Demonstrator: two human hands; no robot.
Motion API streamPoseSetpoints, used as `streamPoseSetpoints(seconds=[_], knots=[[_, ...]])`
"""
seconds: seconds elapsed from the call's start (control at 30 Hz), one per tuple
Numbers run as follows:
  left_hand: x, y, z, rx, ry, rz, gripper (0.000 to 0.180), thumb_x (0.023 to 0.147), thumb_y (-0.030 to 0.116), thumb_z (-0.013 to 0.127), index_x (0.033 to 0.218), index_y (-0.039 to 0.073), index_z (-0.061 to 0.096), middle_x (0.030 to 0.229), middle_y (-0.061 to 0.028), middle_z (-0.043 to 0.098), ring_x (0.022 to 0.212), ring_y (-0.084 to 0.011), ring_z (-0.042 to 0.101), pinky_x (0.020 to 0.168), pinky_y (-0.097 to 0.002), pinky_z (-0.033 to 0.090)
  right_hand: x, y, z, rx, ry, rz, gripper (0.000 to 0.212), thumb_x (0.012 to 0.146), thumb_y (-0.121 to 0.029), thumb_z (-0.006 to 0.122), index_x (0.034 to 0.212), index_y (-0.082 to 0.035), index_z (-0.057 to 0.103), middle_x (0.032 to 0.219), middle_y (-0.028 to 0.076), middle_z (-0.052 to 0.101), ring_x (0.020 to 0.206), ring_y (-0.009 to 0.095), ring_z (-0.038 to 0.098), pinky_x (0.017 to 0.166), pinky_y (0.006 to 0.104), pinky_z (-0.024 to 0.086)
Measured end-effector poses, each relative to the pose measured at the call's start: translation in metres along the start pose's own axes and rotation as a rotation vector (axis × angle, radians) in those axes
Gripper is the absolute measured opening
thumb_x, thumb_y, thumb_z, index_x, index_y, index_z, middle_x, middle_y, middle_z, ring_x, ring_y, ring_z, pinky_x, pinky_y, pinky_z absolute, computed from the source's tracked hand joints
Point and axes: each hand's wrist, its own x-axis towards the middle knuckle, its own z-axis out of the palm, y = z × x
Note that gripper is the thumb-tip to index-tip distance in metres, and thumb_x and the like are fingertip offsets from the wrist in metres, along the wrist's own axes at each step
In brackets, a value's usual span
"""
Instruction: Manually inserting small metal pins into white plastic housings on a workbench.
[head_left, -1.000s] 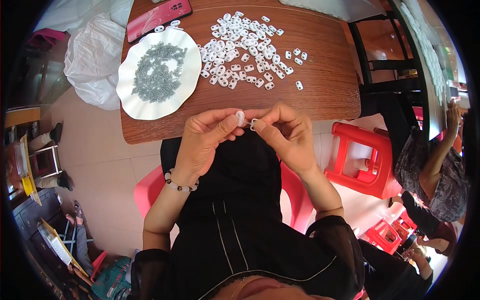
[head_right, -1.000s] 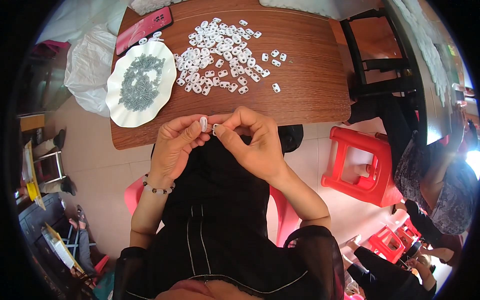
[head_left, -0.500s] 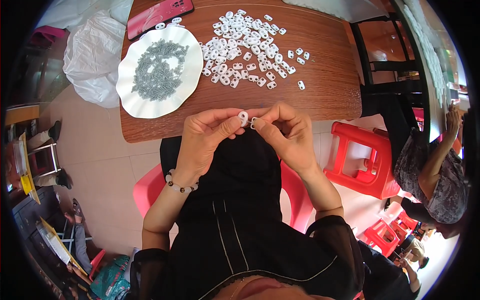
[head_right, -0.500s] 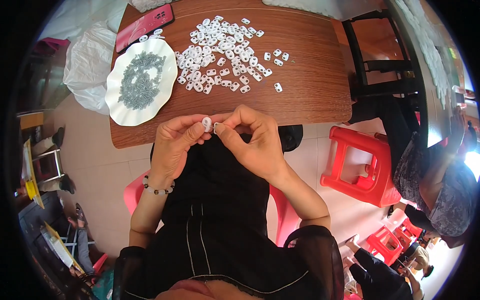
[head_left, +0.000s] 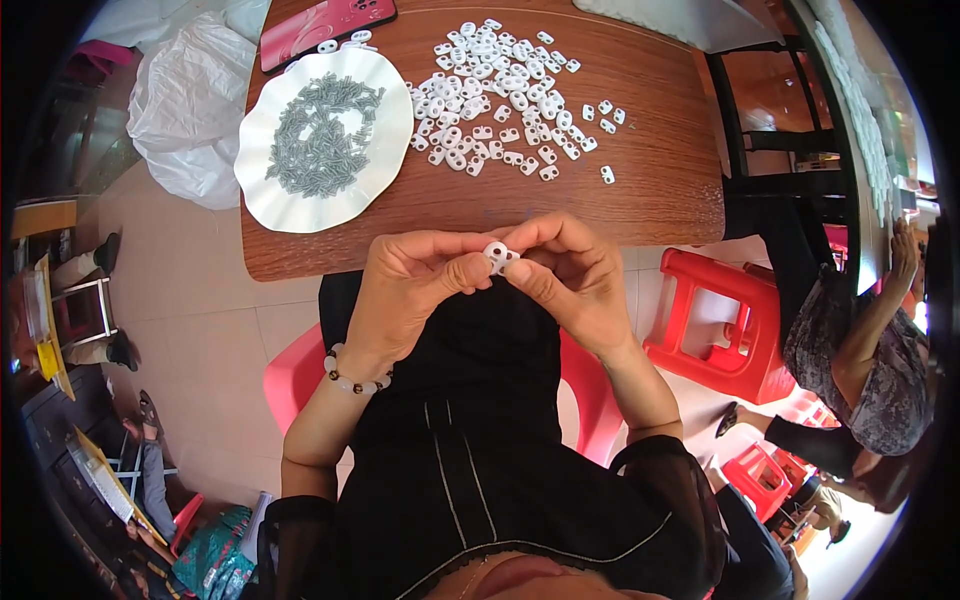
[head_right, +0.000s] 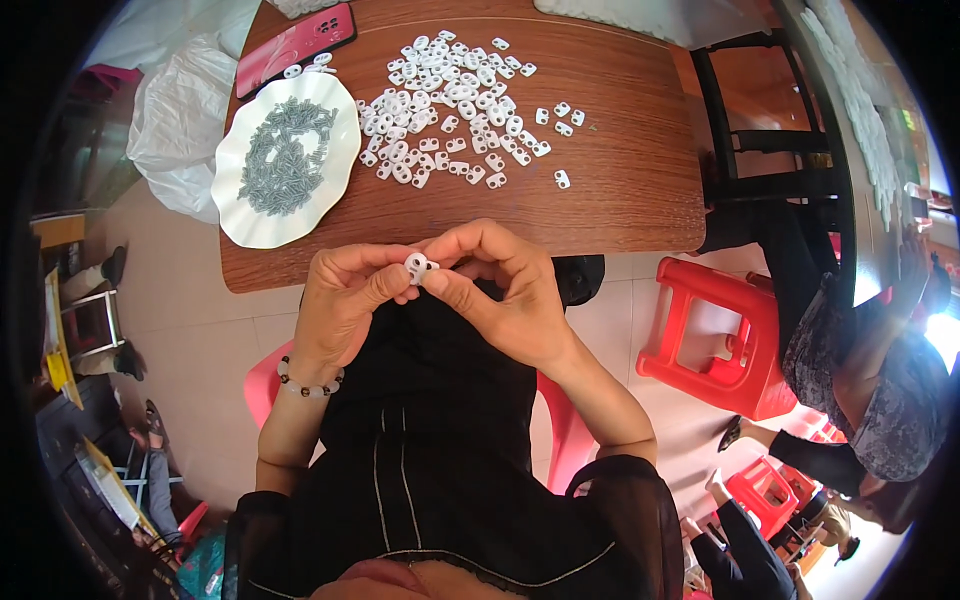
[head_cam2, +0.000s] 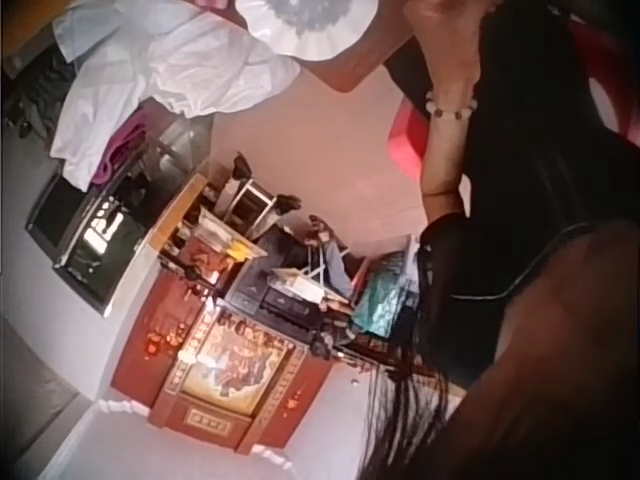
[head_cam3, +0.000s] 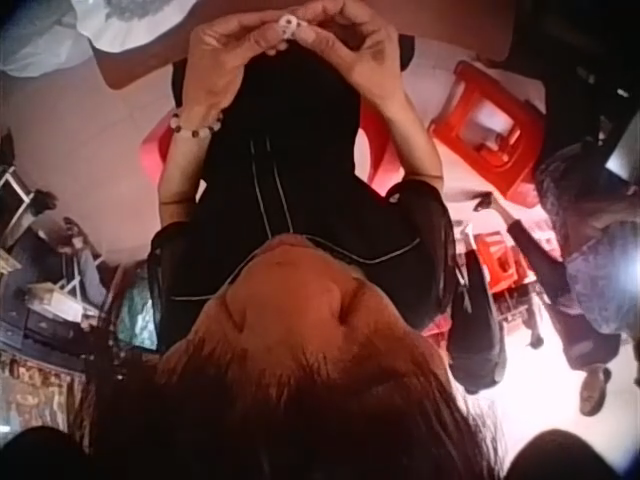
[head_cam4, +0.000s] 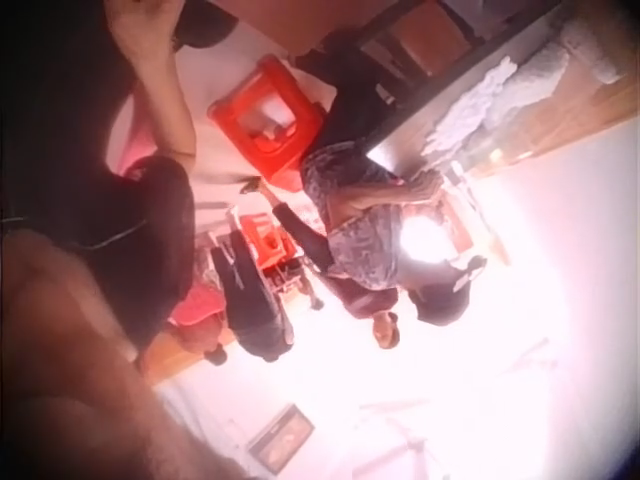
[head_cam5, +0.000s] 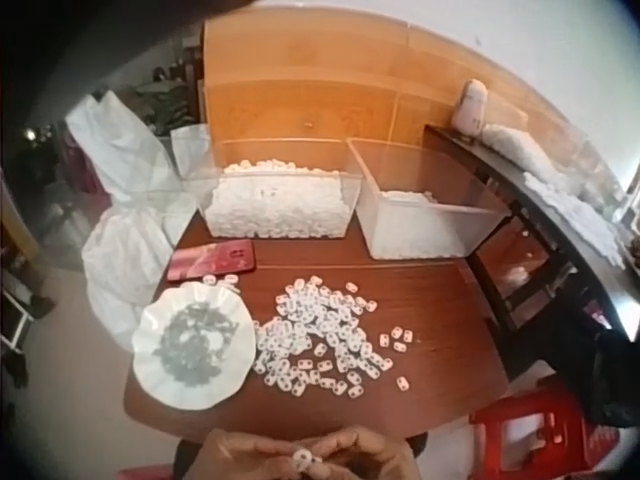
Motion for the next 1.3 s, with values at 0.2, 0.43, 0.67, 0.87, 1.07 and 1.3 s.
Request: streamPoseSetpoints(seconds=[0.2, 0.43, 0.67, 0.87, 1.07, 1.3], knots=[[0.000, 0.001, -0.004, -0.057, -0.056, -0.071, 0.022, 0.084, 0.010, 0.072, 0.102, -0.003, 0.070, 0.086, -0.0080, 0.070, 0.074, -0.0096, 0.062, 0.067, -0.0229, 0.051, 0.000, -0.004, -0.001, -0.053, -0.057, -0.015, 0.033, 0.088, -0.006, 0.066, 0.120, 0.000, 0.059, 0.112, 0.009, 0.064, 0.102, 0.014, 0.059, 0.084, 0.0264, 0.049], [0.000, 0.003, -0.009, -0.122, -0.134, -0.129, 0.020, 0.083, 0.010, 0.074, 0.098, -0.004, 0.071, 0.084, -0.0092, 0.070, 0.072, -0.0104, 0.062, 0.066, -0.0230, 0.051, 0.006, -0.003, -0.011, -0.280, -0.234, -0.167, 0.033, 0.087, -0.008, 0.066, 0.119, -0.005, 0.065, 0.114, 0.007, 0.066, 0.097, 0.018, 0.057, 0.083, 0.0301, 0.046], [0.001, 0.008, -0.008, -0.095, -0.175, -0.149, 0.021, 0.084, 0.013, 0.073, 0.096, -0.003, 0.071, 0.081, -0.0097, 0.070, 0.070, -0.0104, 0.063, 0.065, -0.0223, 0.051, 0.006, 0.001, -0.012, -0.234, -0.244, -0.192, 0.030, 0.087, -0.009, 0.066, 0.117, -0.003, 0.066, 0.118, 0.010, 0.066, 0.096, 0.018, 0.057, 0.084, 0.0314, 0.046], [-0.001, 0.011, -0.005, -0.043, -0.158, -0.200, 0.020, 0.086, 0.014, 0.072, 0.096, -0.003, 0.072, 0.080, -0.0094, 0.070, 0.069, -0.0092, 0.063, 0.063, -0.0203, 0.052, 0.005, -0.001, -0.011, -0.298, -0.219, -0.208, 0.039, 0.087, -0.025, 0.067, 0.113, 0.004, 0.065, 0.113, 0.016, 0.067, 0.096, 0.020, 0.059, 0.084, 0.0325, 0.047], [-0.005, 0.017, 0.000, -0.030, -0.159, -0.190, 0.017, 0.087, 0.012, 0.070, 0.094, -0.003, 0.072, 0.077, -0.0078, 0.069, 0.066, -0.0075, 0.061, 0.061, -0.0198, 0.050, 0.007, -0.001, -0.011, -0.350, -0.232, -0.291, 0.036, 0.082, -0.016, 0.071, 0.115, -0.002, 0.066, 0.113, 0.009, 0.068, 0.091, 0.020, 0.059, 0.082, 0.0318, 0.047], [-0.010, 0.025, 0.003, -0.002, -0.165, -0.255, 0.016, 0.087, 0.013, 0.070, 0.089, -0.003, 0.072, 0.074, -0.0074, 0.069, 0.064, -0.0078, 0.061, 0.060, -0.0199, 0.050, 0.003, -0.005, -0.006, -0.372, -0.212, -0.292, 0.037, 0.082, -0.026, 0.070, 0.109, -0.001, 0.070, 0.107, 0.011, 0.070, 0.086, 0.020, 0.059, 0.078, 0.0314, 0.048]])
